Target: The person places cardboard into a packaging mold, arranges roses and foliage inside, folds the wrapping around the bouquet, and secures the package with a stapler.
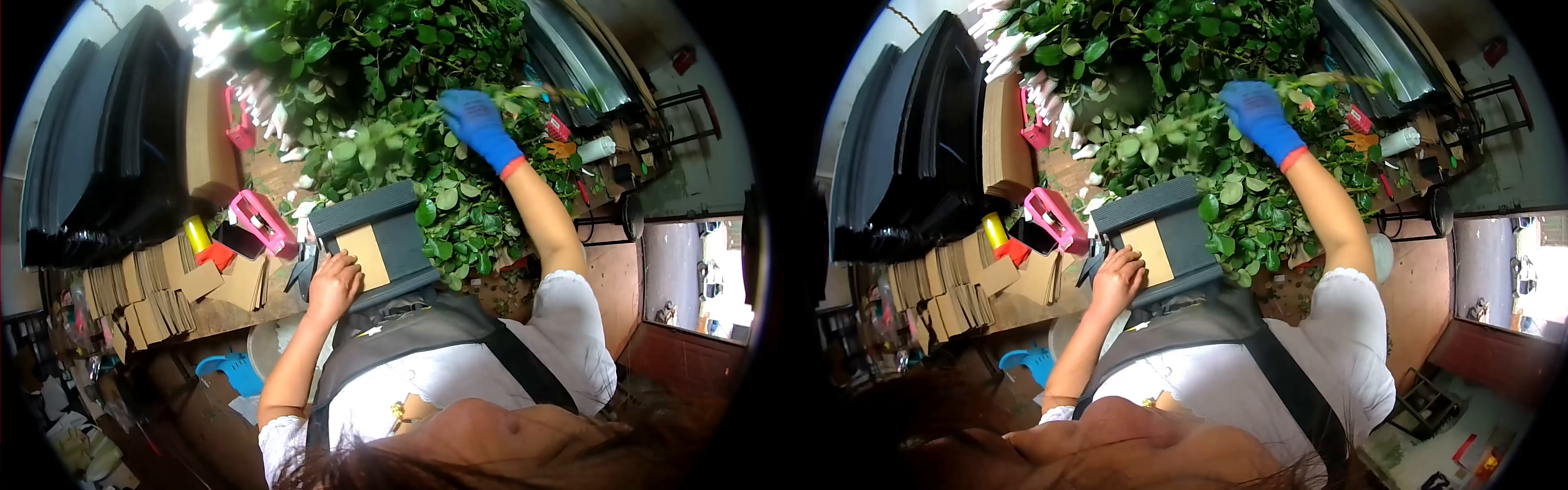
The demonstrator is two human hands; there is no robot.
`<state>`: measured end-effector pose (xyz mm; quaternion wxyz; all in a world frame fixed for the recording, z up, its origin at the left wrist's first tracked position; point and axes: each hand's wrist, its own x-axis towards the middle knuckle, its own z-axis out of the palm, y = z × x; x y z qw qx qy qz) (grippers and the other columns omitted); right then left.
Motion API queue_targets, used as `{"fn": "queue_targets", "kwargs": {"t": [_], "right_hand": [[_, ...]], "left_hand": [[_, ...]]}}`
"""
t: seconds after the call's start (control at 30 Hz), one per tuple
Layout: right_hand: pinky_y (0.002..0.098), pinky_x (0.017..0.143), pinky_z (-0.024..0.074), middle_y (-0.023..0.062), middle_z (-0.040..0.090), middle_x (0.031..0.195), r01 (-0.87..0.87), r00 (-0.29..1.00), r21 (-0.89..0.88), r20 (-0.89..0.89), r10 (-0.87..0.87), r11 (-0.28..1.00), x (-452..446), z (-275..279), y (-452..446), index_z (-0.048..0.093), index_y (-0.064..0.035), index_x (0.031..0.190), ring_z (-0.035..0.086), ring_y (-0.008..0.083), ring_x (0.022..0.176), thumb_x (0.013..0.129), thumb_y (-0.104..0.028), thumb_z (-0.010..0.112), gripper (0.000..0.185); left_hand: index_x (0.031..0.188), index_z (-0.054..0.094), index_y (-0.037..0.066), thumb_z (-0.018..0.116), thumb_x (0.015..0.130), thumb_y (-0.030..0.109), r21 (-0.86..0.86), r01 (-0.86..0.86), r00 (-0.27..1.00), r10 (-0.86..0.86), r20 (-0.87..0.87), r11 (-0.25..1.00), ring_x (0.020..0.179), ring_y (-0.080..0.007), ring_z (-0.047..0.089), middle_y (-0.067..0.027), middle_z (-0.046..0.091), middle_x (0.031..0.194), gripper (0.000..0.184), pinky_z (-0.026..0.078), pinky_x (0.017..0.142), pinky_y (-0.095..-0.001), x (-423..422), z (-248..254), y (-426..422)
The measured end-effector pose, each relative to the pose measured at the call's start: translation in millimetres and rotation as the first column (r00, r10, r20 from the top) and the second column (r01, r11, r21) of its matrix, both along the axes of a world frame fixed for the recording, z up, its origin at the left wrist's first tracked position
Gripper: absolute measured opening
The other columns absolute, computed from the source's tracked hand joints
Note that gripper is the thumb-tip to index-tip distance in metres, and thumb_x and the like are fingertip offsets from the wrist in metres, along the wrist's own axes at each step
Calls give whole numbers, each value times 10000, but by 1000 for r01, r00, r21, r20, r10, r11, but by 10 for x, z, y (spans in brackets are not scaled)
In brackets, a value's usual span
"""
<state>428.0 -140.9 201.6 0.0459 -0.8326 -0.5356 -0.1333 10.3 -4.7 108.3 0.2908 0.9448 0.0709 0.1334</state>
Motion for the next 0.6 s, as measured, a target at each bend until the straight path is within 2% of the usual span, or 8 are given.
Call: {"fn": "queue_targets", "kwargs": {"t": [0.03,0.1,0.2,0.3,0.33,0.37,0.43,0.6], "right_hand": [[406,849,528,40,676,1127,-40,996,184,86,24,982,4,167,-85,713,-174,1131,653,270,986,860,-207,702,272],[407,866,523,37,694,1130,-30,977,351,209,-47,936,-146,400,-276,712,-173,1154,661,262,1012,861,-203,711,295],[418,890,519,47,708,1154,-87,995,339,-17,98,937,-366,415,-594,709,-168,1183,666,268,1041,873,-194,705,310],[421,920,512,72,709,1176,-137,985,206,-74,155,969,-561,508,-1079,709,-153,1190,660,285,1077,893,-182,689,299],[420,926,510,76,707,1179,-155,972,165,-150,180,974,-666,582,-1220,709,-149,1191,658,296,1078,895,-183,688,298],[419,931,508,81,706,1182,-171,953,128,-229,197,977,-772,663,-1360,710,-144,1192,655,306,1079,898,-185,687,298],[425,980,493,120,693,1206,-166,899,-65,-420,124,984,-873,669,-1658,700,-105,1192,624,326,1145,908,-172,685,292],[428,951,499,130,690,1143,-95,839,-248,-541,-56,964,-865,331,-2166,697,-92,1140,631,345,1081,875,-178,698,278]], "left_hand": [[969,728,54,723,845,109,-2,0,1000,0,6,1000,1172,-307,642,-97,694,1101,136,480,1052,-479,16,-5,-4],[968,727,46,722,846,114,-10,-12,1000,12,2,1000,1179,-313,638,-108,694,1103,139,479,1052,-481,11,-8,-16],[1020,718,39,735,846,149,-46,7,1000,-7,5,999,1159,-322,648,-124,698,1105,206,474,1056,-483,-9,8,20],[1122,684,39,778,818,216,-129,-34,994,21,-104,991,1149,-334,645,-146,694,1137,364,469,1052,-487,-59,-22,41],[1187,659,44,810,789,274,-78,-18,1000,18,-5,997,1153,-362,628,-174,683,1177,484,457,1058,-490,-51,-40,71],[1327,575,53,841,752,295,-315,-112,944,2,-330,942,1176,-374,612,-182,674,1210,679,401,1108,-507,-76,-3,103],[1456,435,59,868,707,282,-176,-67,995,51,-91,982,1214,-374,590,-169,676,1230,893,344,1147,-509,-92,-82,103],[1557,206,68,920,637,306,-349,-81,993,44,-113,933,1333,-298,542,-67,698,1242,1188,209,1213,-561,-106,-142,91]]}}
